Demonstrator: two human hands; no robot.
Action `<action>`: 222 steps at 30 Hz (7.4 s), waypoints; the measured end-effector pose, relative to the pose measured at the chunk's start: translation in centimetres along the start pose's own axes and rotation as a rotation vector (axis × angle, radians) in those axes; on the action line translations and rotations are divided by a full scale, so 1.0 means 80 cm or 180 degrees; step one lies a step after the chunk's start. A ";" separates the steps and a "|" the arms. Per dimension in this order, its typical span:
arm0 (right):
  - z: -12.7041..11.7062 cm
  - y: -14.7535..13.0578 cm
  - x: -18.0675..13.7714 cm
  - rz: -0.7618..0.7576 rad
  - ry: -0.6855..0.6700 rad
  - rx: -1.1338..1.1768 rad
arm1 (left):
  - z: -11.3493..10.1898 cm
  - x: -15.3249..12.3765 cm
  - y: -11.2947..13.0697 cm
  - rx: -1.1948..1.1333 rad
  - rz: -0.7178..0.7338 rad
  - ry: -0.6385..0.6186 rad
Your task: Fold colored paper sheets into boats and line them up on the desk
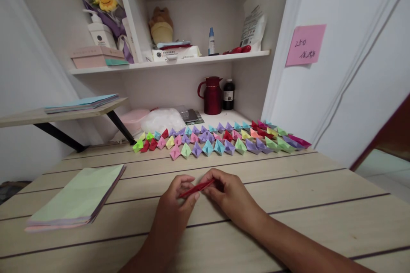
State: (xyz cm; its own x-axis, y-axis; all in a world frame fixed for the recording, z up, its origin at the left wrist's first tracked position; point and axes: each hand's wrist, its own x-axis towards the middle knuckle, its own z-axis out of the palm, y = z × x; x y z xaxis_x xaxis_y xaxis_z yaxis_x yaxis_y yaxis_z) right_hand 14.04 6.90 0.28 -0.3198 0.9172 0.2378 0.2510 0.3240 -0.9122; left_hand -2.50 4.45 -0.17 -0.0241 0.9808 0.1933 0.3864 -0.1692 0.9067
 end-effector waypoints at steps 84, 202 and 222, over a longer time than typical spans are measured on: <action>-0.010 -0.010 -0.001 -0.0795 -0.0017 -0.1634 | 0.003 -0.010 0.000 0.0985 0.0528 -0.0341; -0.045 0.005 0.011 0.0095 -0.0488 -0.1421 | -0.016 -0.006 0.017 0.1830 0.1157 -0.1319; -0.036 0.006 0.012 0.0130 -0.0038 -0.0916 | -0.012 0.004 0.005 0.1724 0.0537 -0.0580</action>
State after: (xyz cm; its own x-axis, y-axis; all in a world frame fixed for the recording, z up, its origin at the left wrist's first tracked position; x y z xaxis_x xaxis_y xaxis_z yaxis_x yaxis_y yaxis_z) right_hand 16.52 8.57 1.03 -0.3144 0.9286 0.1971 0.5122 0.3407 -0.7884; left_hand -3.21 4.63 0.63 0.2186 0.9536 0.2070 0.7876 -0.2977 0.5395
